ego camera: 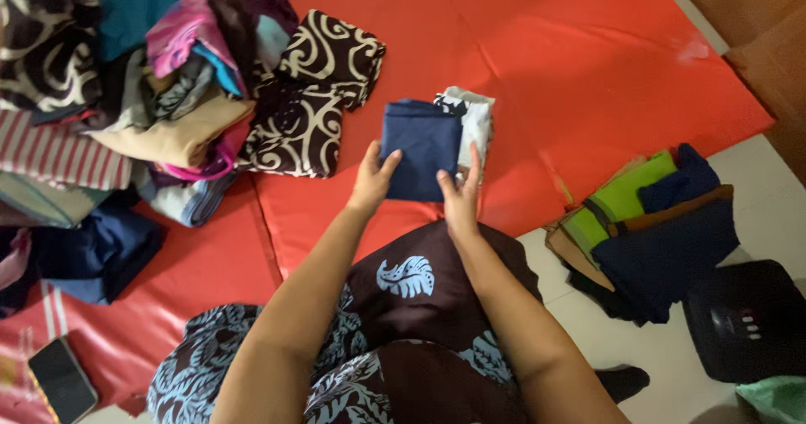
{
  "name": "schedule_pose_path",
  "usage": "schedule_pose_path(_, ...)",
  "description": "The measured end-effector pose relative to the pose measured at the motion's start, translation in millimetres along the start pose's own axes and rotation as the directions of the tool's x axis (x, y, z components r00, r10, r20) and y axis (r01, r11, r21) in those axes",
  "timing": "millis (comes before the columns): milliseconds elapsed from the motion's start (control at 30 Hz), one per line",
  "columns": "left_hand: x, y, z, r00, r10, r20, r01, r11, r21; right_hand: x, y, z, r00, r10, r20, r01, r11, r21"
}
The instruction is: The person folds several pieces of patterned fabric one by one on a red mat, smoothing each item before folding it into a compact rectangle and stacking them neatly.
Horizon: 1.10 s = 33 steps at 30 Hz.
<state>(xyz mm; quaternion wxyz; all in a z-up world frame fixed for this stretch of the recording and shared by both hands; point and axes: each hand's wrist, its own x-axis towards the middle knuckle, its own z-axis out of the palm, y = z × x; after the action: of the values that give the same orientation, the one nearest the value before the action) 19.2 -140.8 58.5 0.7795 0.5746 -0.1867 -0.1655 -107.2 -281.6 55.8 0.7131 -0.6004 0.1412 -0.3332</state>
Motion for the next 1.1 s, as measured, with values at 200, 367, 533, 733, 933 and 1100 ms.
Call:
schedule_pose_path(200, 46.4, -16.9, 80.0, 0.905, 0.422, 0.043, -0.376, 0.751, 0.543, 73.7, 26.7, -52.3, 0.98, -0.142, -0.14, 0.085, 0.933, -0.351)
schedule_pose_path(367, 42.8, -28.6, 82.7, 0.972, -0.227, 0.061, 0.056, 0.473, 0.879, 94.8, 88.6, -95.3, 0.99, 0.015, -0.142, -0.124, 0.578, -0.806)
schedule_pose_path(533, 40.8, -64.3, 79.5, 0.981, -0.112, 0.157, -0.1, 0.402, 0.91, 83.3, 95.5, -97.6, 0.981, 0.016, -0.191, -0.163, 0.588, -0.792)
schedule_pose_path(733, 28.8, -55.4, 56.8, 0.976, -0.191, 0.102, 0.012, 0.517, 0.856, 66.5, 23.8, -36.7, 0.916, -0.399, -0.035, 0.121, 0.359, -0.925)
schedule_pose_path(933, 4.2, -31.2, -25.6, 0.99, 0.114, -0.088, 0.01, 0.556, 0.831, 40.1, 13.9, 68.0, 0.787, -0.493, 0.371, 0.568, 0.344, -0.748)
schedule_pose_path(1100, -11.8, 12.0, -114.6, 0.825, 0.506, -0.252, -0.03, 0.485, 0.874, 19.6, 26.0, 160.0, 0.757, -0.342, 0.557, 0.652, 0.451, -0.609)
